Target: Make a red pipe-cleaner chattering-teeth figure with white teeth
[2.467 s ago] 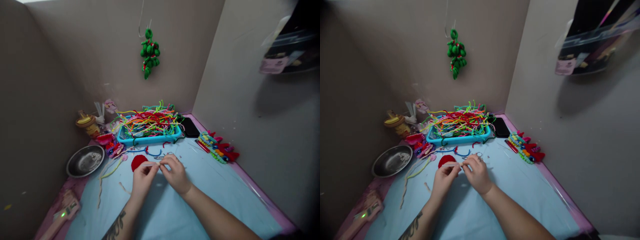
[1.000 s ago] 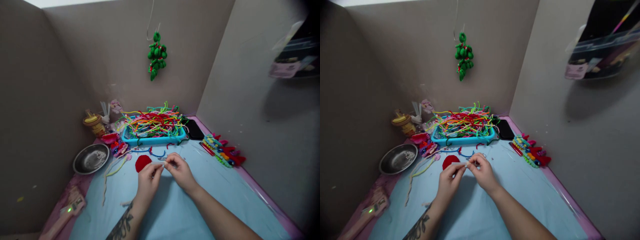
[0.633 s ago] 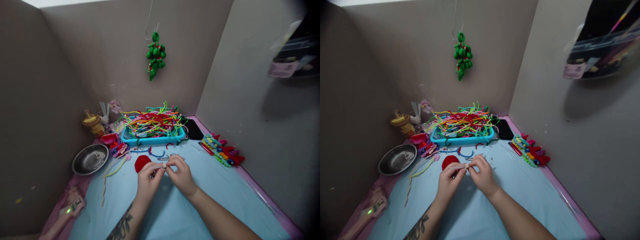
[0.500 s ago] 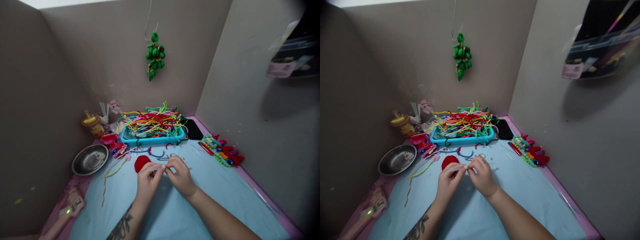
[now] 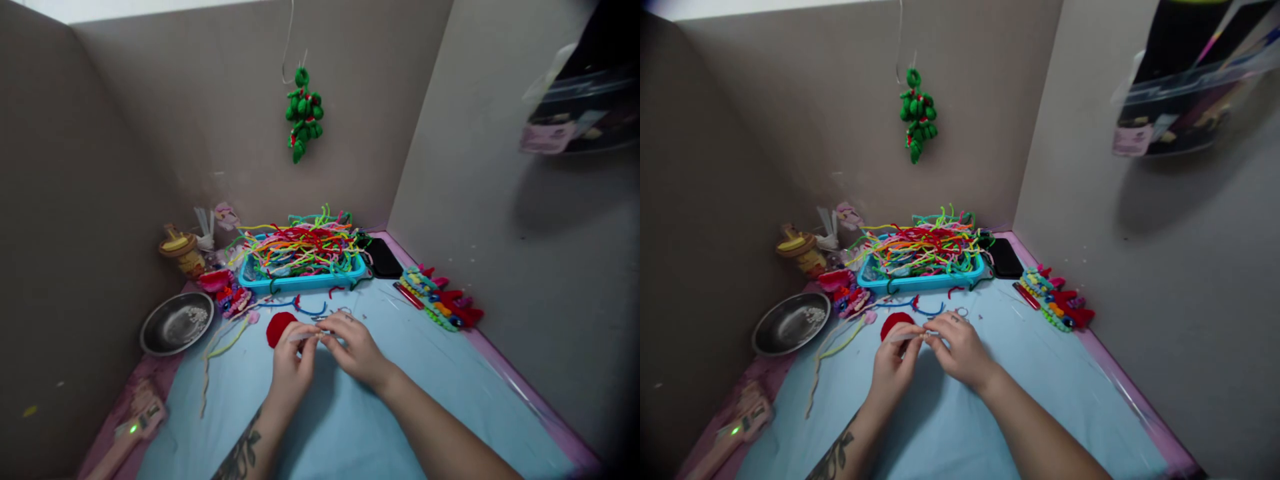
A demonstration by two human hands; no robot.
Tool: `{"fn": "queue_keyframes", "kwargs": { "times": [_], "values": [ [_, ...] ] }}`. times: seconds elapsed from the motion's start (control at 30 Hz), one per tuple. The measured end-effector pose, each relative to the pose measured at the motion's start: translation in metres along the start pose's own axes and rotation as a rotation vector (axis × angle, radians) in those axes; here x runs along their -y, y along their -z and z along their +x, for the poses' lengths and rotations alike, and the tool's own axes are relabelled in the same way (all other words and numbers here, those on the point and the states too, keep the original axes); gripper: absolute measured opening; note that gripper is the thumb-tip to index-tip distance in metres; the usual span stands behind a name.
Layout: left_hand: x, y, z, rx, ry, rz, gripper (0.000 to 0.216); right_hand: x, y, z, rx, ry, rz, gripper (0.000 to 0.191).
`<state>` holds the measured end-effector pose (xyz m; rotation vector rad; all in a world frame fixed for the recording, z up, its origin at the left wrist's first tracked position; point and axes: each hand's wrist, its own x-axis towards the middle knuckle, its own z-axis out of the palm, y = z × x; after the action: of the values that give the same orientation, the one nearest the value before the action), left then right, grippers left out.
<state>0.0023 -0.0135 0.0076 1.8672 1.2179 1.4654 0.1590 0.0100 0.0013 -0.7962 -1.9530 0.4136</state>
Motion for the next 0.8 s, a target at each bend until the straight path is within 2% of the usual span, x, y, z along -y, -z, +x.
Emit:
{"fn": "queue_keyframes", "kwargs": {
  "times": [0.13,0.3,0.43,0.8],
  "values": [
    [0.0022,-0.0005,-0.0007,0.013,-0.014,0.014,0.013,0.0019,-0.0007,0.0013,0.034,-0.085,0.086,0.014],
    [0.0044,-0.0006,-0.0018,-0.016,0.126,0.008,0.017,0.0034,0.0008,0.0046,-0.039,-0.250,0.215,0.017],
    [0.0009,0.0016,0.0007,-0.007,0.141,0.014,0.011,0.0014,-0.0003,0.0051,-0.085,-0.348,0.282,0.015],
    [-0.0038,0.0015,0.0012,0.025,0.163,0.007,0.013,-0.0026,-0.0089,0.0024,-0.127,-0.457,0.394,0.017]
  ]
}}
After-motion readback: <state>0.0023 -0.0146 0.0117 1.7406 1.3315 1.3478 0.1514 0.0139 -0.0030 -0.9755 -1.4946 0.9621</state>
